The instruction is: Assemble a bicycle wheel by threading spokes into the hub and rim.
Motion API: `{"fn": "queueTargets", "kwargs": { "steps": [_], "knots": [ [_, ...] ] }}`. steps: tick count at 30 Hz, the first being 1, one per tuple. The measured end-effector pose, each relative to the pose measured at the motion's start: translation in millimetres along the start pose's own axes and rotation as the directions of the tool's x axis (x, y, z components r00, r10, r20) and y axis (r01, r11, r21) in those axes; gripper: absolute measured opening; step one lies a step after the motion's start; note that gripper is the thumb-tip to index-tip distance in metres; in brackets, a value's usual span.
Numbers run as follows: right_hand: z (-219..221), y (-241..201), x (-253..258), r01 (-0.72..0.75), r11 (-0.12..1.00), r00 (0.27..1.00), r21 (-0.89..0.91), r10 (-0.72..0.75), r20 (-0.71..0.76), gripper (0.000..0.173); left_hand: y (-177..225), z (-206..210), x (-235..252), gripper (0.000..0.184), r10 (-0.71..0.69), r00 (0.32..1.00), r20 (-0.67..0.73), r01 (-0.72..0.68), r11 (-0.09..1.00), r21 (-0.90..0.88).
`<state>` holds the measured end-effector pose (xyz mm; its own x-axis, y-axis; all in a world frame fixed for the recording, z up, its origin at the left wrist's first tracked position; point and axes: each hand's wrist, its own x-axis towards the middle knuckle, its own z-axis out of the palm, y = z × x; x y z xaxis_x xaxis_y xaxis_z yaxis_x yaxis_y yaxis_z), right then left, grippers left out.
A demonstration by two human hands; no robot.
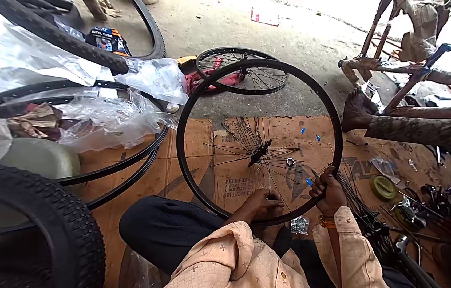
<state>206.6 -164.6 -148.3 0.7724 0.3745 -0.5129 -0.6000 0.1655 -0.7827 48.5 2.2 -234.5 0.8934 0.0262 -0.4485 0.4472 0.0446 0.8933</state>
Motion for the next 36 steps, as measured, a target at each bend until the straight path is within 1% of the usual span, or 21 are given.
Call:
{"fn": "queueTargets", "kwargs": {
  "steps": [2, 7, 11, 14, 17, 21, 24, 26, 28, 29, 31, 32, 34, 36],
  "knots": [
    [-1, 1, 1, 0.001, 1.0, 1.0, -0.004, -0.001, -0.02, 0.053, 1, 0, 0, 0.025, -0.016, 1.0, 0.0, 0.016, 1.0, 0.019],
    [-8, 4, 3, 0.004, 1.0, 0.998, -0.012, -0.005, -0.07, 0.053, 2, 0, 0, 0.031, -0.064, 0.998, -0.019, 0.066, 0.989, 0.13],
    [-9, 6, 3, -0.005, 1.0, 0.994, 0.002, 0.006, -0.105, 0.053, 3, -1, 0, 0.033, -0.088, 0.996, -0.033, 0.092, 0.982, 0.164],
    [-8, 5, 3, -0.024, 1.0, 0.994, -0.002, 0.024, -0.105, 0.053, 4, 0, -2, 0.034, -0.092, 0.995, -0.041, 0.098, 0.976, 0.195],
    [-6, 3, 4, -0.032, 0.999, 0.995, -0.012, 0.03, -0.094, 0.053, 4, 0, -1, 0.035, -0.089, 0.995, -0.05, 0.098, 0.974, 0.205],
    [-4, 1, 5, -0.031, 0.999, 0.995, -0.008, 0.03, -0.09, 0.053, -1, 0, 1, 0.037, -0.089, 0.995, -0.045, 0.096, 0.979, 0.178],
    [-5, -2, 10, -0.051, 0.999, 0.994, -0.014, 0.049, -0.1, 0.053, 0, 0, 1, 0.041, -0.096, 0.995, -0.029, 0.099, 0.98, 0.173],
    [-8, -3, 17, -0.078, 0.997, 0.989, -0.021, 0.075, -0.125, 0.051, 0, 2, 0, 0.044, -0.106, 0.994, -0.003, 0.106, 0.985, 0.133],
    [-8, -5, 25, -0.126, 0.992, 0.979, -0.023, 0.121, -0.162, 0.051, 2, 4, -1, 0.051, -0.135, 0.991, 0.011, 0.133, 0.986, 0.096],
    [-7, -7, 29, -0.15, 0.988, 0.973, -0.03, 0.143, -0.182, 0.051, 4, 4, -2, 0.057, -0.166, 0.986, 0.016, 0.163, 0.98, 0.113],
    [-7, -8, 36, -0.198, 0.979, 0.962, -0.052, 0.184, -0.2, 0.051, 10, 3, -6, 0.07, -0.248, 0.968, 0.043, 0.235, 0.951, 0.202],
    [-8, -8, 40, -0.22, 0.973, 0.958, -0.07, 0.202, -0.202, 0.051, 13, 3, -9, 0.073, -0.278, 0.958, 0.073, 0.256, 0.942, 0.216],
    [-8, -10, 49, -0.26, 0.96, 0.949, -0.107, 0.234, -0.212, 0.047, 16, 3, -13, 0.071, -0.301, 0.941, 0.156, 0.275, 0.947, 0.168],
    [-8, -12, 58, -0.3, 0.947, 0.935, -0.116, 0.268, -0.233, 0.046, 18, 4, -17, 0.062, -0.286, 0.928, 0.239, 0.28, 0.958, 0.056]
  ]
}}
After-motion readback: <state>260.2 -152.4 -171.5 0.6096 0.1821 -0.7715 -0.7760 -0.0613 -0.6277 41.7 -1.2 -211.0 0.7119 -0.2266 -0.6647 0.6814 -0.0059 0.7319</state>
